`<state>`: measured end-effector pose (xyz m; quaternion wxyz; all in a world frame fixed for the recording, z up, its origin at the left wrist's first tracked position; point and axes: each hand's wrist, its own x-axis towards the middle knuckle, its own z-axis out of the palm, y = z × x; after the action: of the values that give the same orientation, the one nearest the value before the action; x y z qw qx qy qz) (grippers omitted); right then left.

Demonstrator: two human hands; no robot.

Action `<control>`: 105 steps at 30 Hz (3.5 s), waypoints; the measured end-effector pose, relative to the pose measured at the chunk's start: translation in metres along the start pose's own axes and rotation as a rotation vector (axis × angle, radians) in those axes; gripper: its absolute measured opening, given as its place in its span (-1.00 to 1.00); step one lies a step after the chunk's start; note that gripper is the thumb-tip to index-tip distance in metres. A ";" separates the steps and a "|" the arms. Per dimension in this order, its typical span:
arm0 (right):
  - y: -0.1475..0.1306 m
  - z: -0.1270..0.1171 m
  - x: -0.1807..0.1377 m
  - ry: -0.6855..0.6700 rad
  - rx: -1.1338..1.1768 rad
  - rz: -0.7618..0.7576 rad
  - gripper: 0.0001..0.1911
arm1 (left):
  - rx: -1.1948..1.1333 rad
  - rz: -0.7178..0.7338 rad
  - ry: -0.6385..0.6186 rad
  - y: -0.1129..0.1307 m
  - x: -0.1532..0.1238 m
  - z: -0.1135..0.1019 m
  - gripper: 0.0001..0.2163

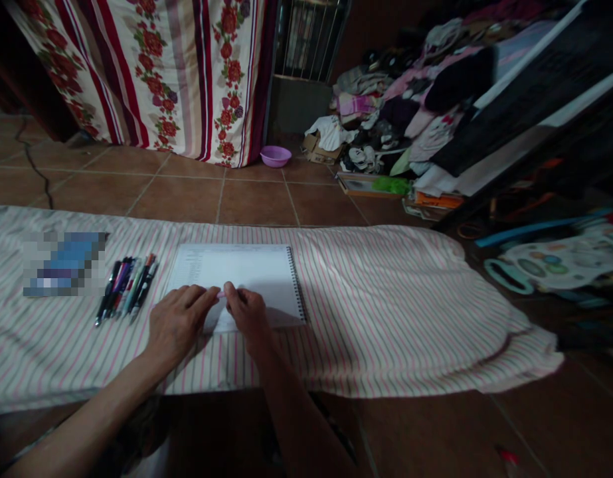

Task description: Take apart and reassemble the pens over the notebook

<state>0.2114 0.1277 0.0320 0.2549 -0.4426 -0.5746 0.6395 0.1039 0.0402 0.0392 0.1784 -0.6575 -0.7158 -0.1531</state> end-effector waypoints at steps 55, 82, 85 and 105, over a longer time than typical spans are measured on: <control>0.005 0.006 0.004 -0.082 -0.133 -0.338 -0.63 | -0.072 -0.139 -0.176 -0.002 0.004 -0.019 -0.75; 0.001 -0.007 0.003 0.051 0.293 -0.131 -0.73 | -0.257 -0.210 -0.222 0.006 0.002 -0.008 -0.73; -0.002 -0.007 0.000 -0.019 0.407 -0.083 -0.67 | -0.284 -0.229 -0.228 0.006 0.002 -0.007 -0.73; -0.009 -0.004 -0.004 0.080 0.324 -0.040 -0.69 | -0.300 -0.277 -0.174 0.009 -0.001 -0.002 -0.72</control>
<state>0.2155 0.1281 0.0417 0.3580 -0.4093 -0.4623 0.7005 0.1135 0.0392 0.0401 -0.0068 -0.5827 -0.7813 -0.2235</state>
